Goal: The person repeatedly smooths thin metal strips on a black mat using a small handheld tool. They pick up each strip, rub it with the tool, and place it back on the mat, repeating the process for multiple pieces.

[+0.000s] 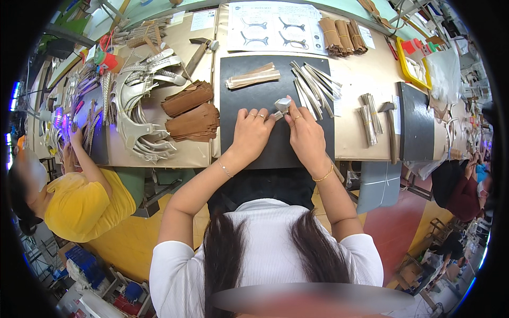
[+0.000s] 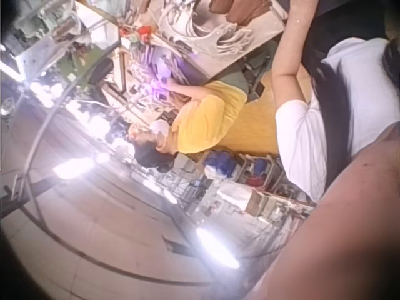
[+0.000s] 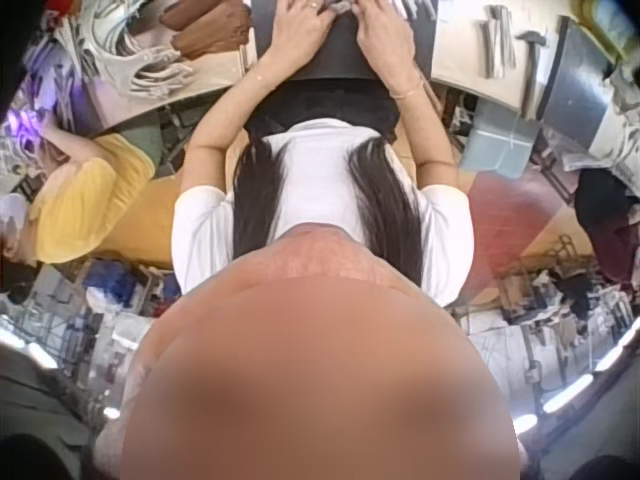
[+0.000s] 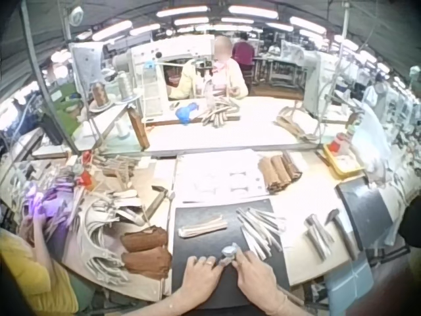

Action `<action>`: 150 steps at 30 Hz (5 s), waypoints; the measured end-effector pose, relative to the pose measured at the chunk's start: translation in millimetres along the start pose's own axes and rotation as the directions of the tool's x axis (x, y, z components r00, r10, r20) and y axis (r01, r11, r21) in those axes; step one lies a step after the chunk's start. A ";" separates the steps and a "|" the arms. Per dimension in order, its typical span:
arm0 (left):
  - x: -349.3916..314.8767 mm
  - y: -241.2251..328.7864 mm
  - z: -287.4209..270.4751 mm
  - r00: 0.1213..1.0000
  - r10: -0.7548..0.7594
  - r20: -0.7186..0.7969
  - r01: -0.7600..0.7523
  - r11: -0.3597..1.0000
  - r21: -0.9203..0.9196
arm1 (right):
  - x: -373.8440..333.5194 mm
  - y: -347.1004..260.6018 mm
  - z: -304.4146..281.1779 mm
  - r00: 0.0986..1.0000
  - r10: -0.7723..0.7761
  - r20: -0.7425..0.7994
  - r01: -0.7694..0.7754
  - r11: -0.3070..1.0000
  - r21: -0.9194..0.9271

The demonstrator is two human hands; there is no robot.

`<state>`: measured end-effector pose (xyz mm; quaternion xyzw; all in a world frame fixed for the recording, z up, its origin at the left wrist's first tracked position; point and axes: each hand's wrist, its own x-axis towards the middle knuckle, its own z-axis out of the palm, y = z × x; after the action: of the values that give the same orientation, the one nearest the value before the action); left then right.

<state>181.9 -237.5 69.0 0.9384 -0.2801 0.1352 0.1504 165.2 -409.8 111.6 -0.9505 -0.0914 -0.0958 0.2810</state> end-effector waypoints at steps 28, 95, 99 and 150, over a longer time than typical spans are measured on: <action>-19.0 -9.2 -7.7 0.996 0.092 0.019 -0.092 0.995 0.033 | -11.4 -10.4 4.5 0.993 0.021 0.117 -0.017 0.999 -0.036; -46.0 -14.9 -27.5 0.996 -0.049 0.073 0.052 0.998 -0.038 | -24.7 -29.6 17.0 0.981 -0.063 0.183 0.054 0.997 0.054; -48.3 -20.7 -31.1 0.980 -0.167 0.111 0.186 0.964 -0.189 | -25.9 -27.6 19.2 0.973 -0.054 0.226 0.046 0.998 0.041; -76.6 -27.3 -38.0 0.997 -0.076 0.006 0.076 0.993 -0.086 | -30.2 -46.9 24.1 0.952 -0.151 0.267 0.125 0.986 0.112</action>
<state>129.2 -164.9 72.4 0.9412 -0.2499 0.1161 0.1954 128.5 -361.4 108.9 -0.9316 -0.2002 0.0218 0.3026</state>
